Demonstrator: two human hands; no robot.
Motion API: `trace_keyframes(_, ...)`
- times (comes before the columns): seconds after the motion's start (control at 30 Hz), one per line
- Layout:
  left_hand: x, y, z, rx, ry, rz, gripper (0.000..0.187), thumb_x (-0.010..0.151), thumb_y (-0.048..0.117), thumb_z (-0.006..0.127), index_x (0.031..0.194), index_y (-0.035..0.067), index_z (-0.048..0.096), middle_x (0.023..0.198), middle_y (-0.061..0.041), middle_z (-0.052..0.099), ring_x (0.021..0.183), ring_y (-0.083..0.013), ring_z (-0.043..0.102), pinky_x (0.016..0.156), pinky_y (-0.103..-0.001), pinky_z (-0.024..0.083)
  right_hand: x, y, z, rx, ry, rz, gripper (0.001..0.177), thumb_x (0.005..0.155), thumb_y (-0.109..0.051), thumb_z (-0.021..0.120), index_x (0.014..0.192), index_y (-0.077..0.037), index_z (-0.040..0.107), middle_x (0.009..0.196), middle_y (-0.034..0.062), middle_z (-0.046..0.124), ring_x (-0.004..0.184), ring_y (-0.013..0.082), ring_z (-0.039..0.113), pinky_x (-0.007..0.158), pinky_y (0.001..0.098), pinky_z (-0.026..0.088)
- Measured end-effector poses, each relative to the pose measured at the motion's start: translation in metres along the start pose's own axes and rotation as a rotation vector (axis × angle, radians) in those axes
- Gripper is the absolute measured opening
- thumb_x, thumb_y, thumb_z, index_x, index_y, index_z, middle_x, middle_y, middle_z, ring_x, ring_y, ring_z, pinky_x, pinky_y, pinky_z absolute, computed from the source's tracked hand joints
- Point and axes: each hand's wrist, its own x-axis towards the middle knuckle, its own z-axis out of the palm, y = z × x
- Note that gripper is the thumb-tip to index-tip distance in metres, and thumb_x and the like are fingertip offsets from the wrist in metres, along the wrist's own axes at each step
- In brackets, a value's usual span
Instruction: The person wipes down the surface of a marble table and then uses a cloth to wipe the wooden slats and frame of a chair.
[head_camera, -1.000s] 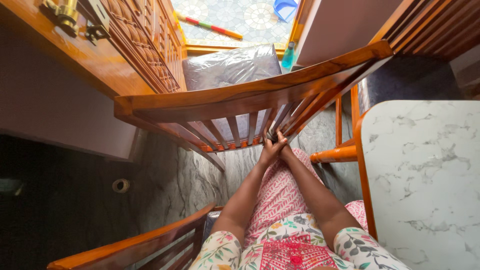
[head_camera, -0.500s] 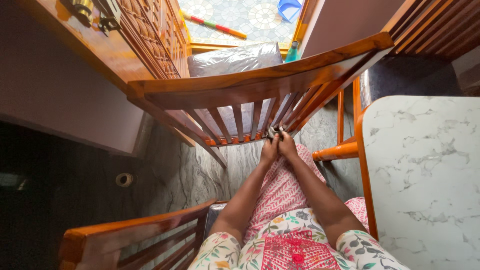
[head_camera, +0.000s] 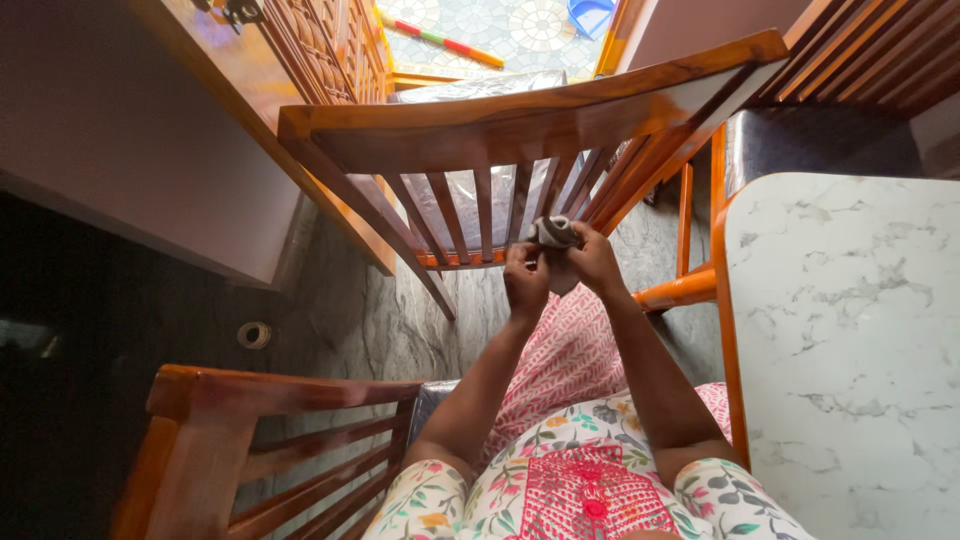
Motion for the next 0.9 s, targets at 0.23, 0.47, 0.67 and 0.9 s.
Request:
trace_keyframes(0.23,0.015,0.090,-0.015,0.007,0.146,0.471,0.017,0.098,0.008,0.069,0.110,0.001,0.058,0.111,-0.014,0.062,0.100,-0.0293,0.066,0.086,-0.038,0.056,-0.031,-0.073,0.024,-0.087,0.428,-0.222,0.039,0.097,-0.024,0.074,0.123,-0.003,0.053,0.109,0.0151,0.069,0.102,0.0205,0.071,0.089,0.0332,0.055)
trace_keyframes(0.47,0.036,0.102,-0.012,0.156,0.146,0.580,0.023,0.104,0.009,0.064,0.125,0.002,0.060,0.117,-0.016,0.063,0.107,-0.0348,0.067,0.090,-0.040,0.057,-0.015,-0.062,0.032,0.027,0.514,-0.507,0.052,0.105,-0.017,0.070,0.142,-0.002,0.035,0.127,0.0121,0.057,0.115,0.0214,0.062,0.101,0.0343,0.051)
trace_keyframes(0.67,0.049,0.105,-0.004,-0.086,-0.191,0.318,0.041,0.110,0.030,0.053,0.137,-0.001,0.055,0.126,-0.020,0.064,0.112,-0.0347,0.066,0.097,-0.040,0.053,0.011,-0.074,0.026,0.132,0.331,-0.445,0.058,0.111,-0.026,0.057,0.158,-0.001,0.034,0.149,0.0180,0.053,0.137,0.0266,0.056,0.115,0.0366,0.047)
trace_keyframes(0.9,0.067,0.069,0.009,-0.260,-0.376,0.297,0.056,0.112,0.034,0.049,0.156,0.001,0.037,0.155,-0.020,0.042,0.145,-0.0337,0.043,0.121,-0.043,0.036,0.024,-0.052,0.029,0.221,0.229,-0.314,0.065,0.108,-0.034,0.055,0.158,0.002,0.033,0.145,0.0180,0.058,0.133,0.0236,0.059,0.110,0.0333,0.048)
